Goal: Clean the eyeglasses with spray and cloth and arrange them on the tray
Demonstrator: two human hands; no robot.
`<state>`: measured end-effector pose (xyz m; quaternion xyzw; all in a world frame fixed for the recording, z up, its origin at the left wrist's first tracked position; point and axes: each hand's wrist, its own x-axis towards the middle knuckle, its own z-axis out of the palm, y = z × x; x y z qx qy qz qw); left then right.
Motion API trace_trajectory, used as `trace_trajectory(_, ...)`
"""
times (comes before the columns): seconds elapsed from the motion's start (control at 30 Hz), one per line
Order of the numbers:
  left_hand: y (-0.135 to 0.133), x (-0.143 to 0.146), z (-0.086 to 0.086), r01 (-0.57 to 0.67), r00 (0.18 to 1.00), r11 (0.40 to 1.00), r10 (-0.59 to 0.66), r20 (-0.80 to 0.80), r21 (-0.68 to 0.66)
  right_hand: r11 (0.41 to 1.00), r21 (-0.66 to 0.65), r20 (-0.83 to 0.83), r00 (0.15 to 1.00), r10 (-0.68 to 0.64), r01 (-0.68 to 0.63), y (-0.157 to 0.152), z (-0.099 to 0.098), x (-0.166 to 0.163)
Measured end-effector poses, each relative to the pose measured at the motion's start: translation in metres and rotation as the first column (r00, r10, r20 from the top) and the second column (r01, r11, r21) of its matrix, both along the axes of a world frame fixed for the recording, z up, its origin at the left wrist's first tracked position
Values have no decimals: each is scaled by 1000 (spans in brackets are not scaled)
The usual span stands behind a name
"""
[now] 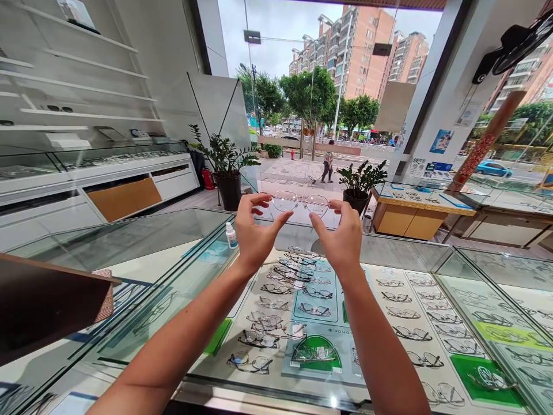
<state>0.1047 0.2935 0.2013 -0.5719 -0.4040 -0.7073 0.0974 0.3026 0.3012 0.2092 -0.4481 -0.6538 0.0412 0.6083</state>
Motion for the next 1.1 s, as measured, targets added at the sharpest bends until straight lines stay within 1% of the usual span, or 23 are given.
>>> trace_trajectory(0.1,2,-1,0,33,999,999,-33,11,-24,998,46,29,999,-44,43,-1,0,-1)
trace_trajectory(0.27,10,-6,-1,191,980,972,-181,86,-140,959,235,95,978,-183,157,-6,2,-5)
trace_trajectory(0.33,14,-7,-2,234,969,958,-217,119,-165,951,260,109,973,-203,169,-7,2,-6)
trace_trajectory(0.43,17,-7,-3,260,962,951,-239,134,-171,953,256,111,974,-196,163,-7,2,-6)
trace_trajectory(0.53,16,-6,-5,240,967,957,-222,125,-162,963,225,100,980,-174,148,-5,2,-5)
trace_trajectory(0.7,12,-3,-5,122,990,987,-115,80,-100,987,138,68,993,-94,84,-1,-1,-3)
trace_trajectory(0.83,9,-2,-5,69,997,997,-67,35,-43,996,73,47,998,-51,47,0,-1,-3)
trace_trajectory(1.0,8,-3,-4,11,999,998,-8,-48,61,999,34,37,999,-28,27,0,-1,-3)
trace_trajectory(1.1,9,-4,-5,14,999,999,-12,-44,40,999,39,37,999,-29,27,1,-2,-3)
